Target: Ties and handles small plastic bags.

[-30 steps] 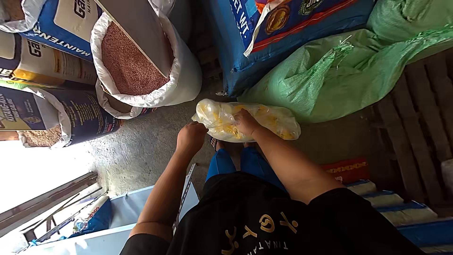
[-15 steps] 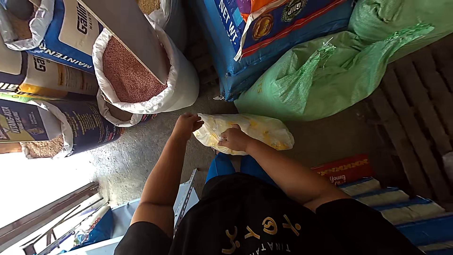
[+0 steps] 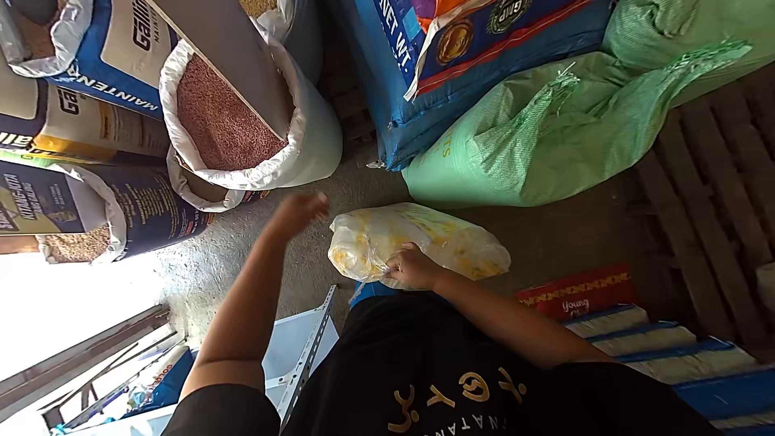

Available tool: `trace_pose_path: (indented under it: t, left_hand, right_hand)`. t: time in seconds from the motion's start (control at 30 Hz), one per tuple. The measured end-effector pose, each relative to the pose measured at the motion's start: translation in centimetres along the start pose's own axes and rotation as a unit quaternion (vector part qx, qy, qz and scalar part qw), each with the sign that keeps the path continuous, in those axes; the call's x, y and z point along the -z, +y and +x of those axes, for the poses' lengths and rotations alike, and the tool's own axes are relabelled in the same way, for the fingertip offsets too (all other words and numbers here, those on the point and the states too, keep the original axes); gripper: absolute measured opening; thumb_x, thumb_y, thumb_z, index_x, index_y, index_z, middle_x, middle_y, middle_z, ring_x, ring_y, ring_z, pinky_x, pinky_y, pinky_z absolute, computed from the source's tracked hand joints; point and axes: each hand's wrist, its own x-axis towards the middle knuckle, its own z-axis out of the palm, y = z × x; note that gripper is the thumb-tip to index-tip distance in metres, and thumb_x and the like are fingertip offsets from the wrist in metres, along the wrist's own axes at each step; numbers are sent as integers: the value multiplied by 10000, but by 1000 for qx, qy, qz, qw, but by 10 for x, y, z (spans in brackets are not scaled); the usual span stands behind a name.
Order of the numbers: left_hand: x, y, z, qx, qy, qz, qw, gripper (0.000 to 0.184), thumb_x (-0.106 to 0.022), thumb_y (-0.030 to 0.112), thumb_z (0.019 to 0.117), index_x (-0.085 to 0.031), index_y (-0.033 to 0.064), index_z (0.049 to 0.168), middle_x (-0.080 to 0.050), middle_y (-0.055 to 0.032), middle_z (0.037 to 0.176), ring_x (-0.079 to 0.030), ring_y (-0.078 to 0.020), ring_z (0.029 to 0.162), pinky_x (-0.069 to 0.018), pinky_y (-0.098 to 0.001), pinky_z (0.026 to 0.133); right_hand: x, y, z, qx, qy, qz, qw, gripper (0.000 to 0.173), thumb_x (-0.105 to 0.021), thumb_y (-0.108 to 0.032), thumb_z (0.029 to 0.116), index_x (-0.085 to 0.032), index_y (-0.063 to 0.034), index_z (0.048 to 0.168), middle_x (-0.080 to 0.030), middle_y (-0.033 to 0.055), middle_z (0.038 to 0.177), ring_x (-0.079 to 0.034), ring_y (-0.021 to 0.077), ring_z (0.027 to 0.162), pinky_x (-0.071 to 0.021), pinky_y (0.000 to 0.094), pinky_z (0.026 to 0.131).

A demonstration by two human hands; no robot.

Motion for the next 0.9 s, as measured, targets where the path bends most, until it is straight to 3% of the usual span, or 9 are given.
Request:
trace_pose_path:
  t: [0.1, 0.13, 0.2, 0.33, 0.47, 0.6, 0.77, 0.83, 0.9]
  left_hand:
    - [-69, 3, -13, -10, -157, 130, 979, 470, -676, 398, 995, -689, -4, 1239, -717, -189, 1189, -686, -325, 1140, -510, -545, 1045]
    - [-86, 4, -15, -5, -175, 143, 974, 542, -721, 422, 959, -662, -10, 1281, -694, -202, 1229, -663, -341, 1174, -494, -549, 1063]
    - [-101, 6, -15, -9, -150, 150, 977, 377, -637, 300, 1024, -691, -2, 1244, -708, -205, 1196, -669, -350, 1162, -490, -558, 1051]
    - [-72, 3, 4, -15, -108, 81, 991, 224, -617, 182, 1037, -757, 13, 1085, -757, -154, 1020, -727, -280, 982, -544, -529, 968]
    - [-57, -9, 36, 36, -159, 38, 986, 237, -663, 212, 1012, -751, 2, 1078, -757, -140, 994, -723, -235, 919, -556, -477, 904]
    - [-53, -16, 49, 73, -189, 5, 979, 228, -651, 197, 1022, -739, -1, 1093, -752, -127, 1007, -716, -198, 912, -566, -423, 873]
    - [7, -52, 50, 165, 23, 17, 986, 293, -614, 229, 1033, -700, 10, 1207, -726, -190, 1124, -713, -310, 1025, -552, -535, 966]
    - [38, -67, 43, 192, 42, -4, 980, 289, -644, 219, 1027, -686, -6, 1204, -715, -177, 1127, -704, -264, 990, -555, -476, 938]
    - [51, -62, 33, 189, 30, 26, 981, 269, -685, 229, 1005, -715, -2, 1138, -724, -180, 1092, -702, -288, 984, -544, -512, 936]
  right_hand:
    - [15, -2, 6, -22, 58, 31, 998, 417, -520, -312, 1081, -687, 66, 1023, -694, 213, 1008, -629, 337, 1059, -267, 548, 1156]
    - [20, -2, 8, -23, 80, 31, 996, 396, -537, -306, 1074, -715, 46, 1034, -714, 197, 1029, -640, 326, 1083, -275, 548, 1163]
    - [29, -1, 13, -10, 110, 16, 994, 343, -587, -280, 1052, -749, 18, 997, -733, 167, 1013, -649, 316, 1094, -282, 557, 1159]
    - [42, -6, 14, 12, 86, -28, 996, 330, -592, -252, 1049, -740, 22, 939, -719, 163, 986, -631, 323, 1087, -298, 544, 1133]
    - [44, -18, 17, 28, 14, -83, 996, 363, -503, -248, 1086, -706, 42, 1003, -701, 194, 1081, -605, 350, 1173, -358, 512, 1120]
    - [44, -18, 14, 35, 9, -95, 995, 361, -501, -248, 1086, -700, 37, 989, -698, 192, 1043, -615, 354, 1137, -389, 509, 1087]
    - [39, -3, -5, 114, -39, -131, 984, 244, -553, -121, 1033, -732, 38, 986, -715, 206, 1058, -623, 405, 1137, -366, 574, 1120]
    - [38, 2, -15, 142, -44, -138, 979, 236, -557, -106, 1029, -706, 63, 957, -687, 224, 1074, -593, 429, 1162, -351, 608, 1102]
    - [42, 1, -16, 113, -51, -140, 982, 277, -558, -162, 1041, -711, 57, 963, -684, 219, 1083, -592, 416, 1170, -357, 606, 1096]
